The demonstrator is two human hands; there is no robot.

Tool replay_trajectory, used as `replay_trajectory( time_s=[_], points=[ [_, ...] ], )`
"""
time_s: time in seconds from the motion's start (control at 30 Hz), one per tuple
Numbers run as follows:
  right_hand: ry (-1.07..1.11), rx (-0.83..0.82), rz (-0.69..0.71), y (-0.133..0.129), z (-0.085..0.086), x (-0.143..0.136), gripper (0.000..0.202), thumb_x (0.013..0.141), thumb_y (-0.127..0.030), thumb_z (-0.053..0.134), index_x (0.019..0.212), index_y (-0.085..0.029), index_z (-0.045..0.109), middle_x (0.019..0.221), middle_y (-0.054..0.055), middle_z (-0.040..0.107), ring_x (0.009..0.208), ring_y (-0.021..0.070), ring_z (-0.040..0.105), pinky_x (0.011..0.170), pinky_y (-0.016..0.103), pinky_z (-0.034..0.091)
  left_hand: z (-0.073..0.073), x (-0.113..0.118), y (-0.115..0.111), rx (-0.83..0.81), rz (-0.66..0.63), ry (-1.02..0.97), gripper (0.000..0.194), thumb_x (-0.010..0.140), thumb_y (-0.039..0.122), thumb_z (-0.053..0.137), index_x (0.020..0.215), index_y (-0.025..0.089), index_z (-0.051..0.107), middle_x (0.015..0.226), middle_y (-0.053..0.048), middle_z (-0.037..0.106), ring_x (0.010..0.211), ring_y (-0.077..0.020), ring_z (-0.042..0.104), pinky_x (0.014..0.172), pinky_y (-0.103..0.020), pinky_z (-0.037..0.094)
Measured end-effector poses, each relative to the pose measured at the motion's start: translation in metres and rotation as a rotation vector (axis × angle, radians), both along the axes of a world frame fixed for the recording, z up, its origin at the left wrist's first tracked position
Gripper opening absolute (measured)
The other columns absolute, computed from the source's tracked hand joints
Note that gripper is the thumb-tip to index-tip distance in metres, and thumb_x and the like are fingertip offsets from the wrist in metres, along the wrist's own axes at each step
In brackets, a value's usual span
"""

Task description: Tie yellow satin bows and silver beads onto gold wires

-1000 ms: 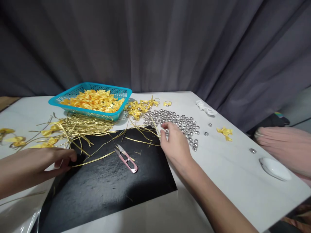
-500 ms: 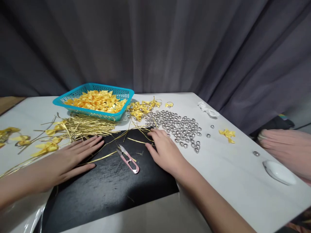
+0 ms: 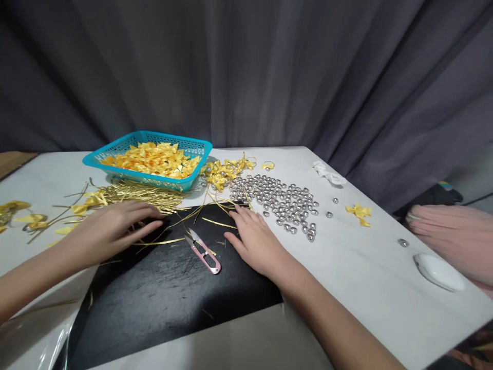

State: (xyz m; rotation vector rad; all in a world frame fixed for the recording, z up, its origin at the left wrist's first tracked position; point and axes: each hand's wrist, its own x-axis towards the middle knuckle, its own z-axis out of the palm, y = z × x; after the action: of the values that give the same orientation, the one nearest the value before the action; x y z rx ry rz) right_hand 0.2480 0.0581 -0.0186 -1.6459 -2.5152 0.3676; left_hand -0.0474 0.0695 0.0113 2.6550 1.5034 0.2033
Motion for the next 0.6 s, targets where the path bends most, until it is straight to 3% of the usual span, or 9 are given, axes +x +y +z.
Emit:
replay_trajectory(
  time_s=[0.17, 0.33, 0.47, 0.6],
  points=[
    [0.106, 0.124, -0.026, 0.002, -0.001, 0.001, 0.045, 0.096, -0.033, 0.044, 0.131, -0.007, 0.053, 0.143, 0.019, 0.048, 0.135, 0.0304, 0.043, 0.113, 0.049, 0.037, 0.014, 0.047, 0.043, 0.009, -0.033, 0.034, 0.033, 0.093, 0.037, 0.043, 0.105, 0.020, 0.069, 0.105, -0.009, 0.072, 0.099, -0.0257, 0.065, 0.079, -0.035, 0.047],
    [0.178, 0.198, -0.017, 0.001, 0.001, 0.001, 0.037, 0.094, -0.029, 0.046, 0.123, -0.008, 0.057, 0.134, 0.019, 0.056, 0.129, 0.0308, 0.049, 0.109, 0.050, 0.041, 0.014, 0.085, 0.068, -0.020, -0.018, 0.069, 0.029, 0.088, 0.040, 0.053, 0.094, 0.018, 0.072, 0.097, -0.008, 0.074, 0.087, -0.0240, 0.067, 0.067, -0.030, 0.045],
    [0.188, 0.221, -0.014, 0.000, 0.002, 0.001, 0.034, 0.094, -0.026, 0.046, 0.121, -0.009, 0.058, 0.130, 0.018, 0.058, 0.125, 0.0302, 0.052, 0.107, 0.049, 0.043, 0.011, 0.098, 0.069, -0.037, -0.027, 0.076, 0.026, 0.087, 0.038, 0.054, 0.096, 0.020, 0.072, 0.102, -0.007, 0.074, 0.092, -0.0232, 0.066, 0.067, -0.028, 0.045],
    [0.205, 0.228, -0.021, -0.001, 0.003, 0.001, 0.032, 0.094, -0.025, 0.045, 0.120, -0.010, 0.057, 0.129, 0.017, 0.058, 0.123, 0.0294, 0.052, 0.106, 0.048, 0.043, 0.005, 0.094, 0.068, -0.088, 0.018, 0.090, 0.018, 0.080, 0.031, 0.060, 0.088, 0.022, 0.073, 0.090, -0.004, 0.076, 0.080, -0.0212, 0.068, 0.061, -0.026, 0.044]
  ],
)
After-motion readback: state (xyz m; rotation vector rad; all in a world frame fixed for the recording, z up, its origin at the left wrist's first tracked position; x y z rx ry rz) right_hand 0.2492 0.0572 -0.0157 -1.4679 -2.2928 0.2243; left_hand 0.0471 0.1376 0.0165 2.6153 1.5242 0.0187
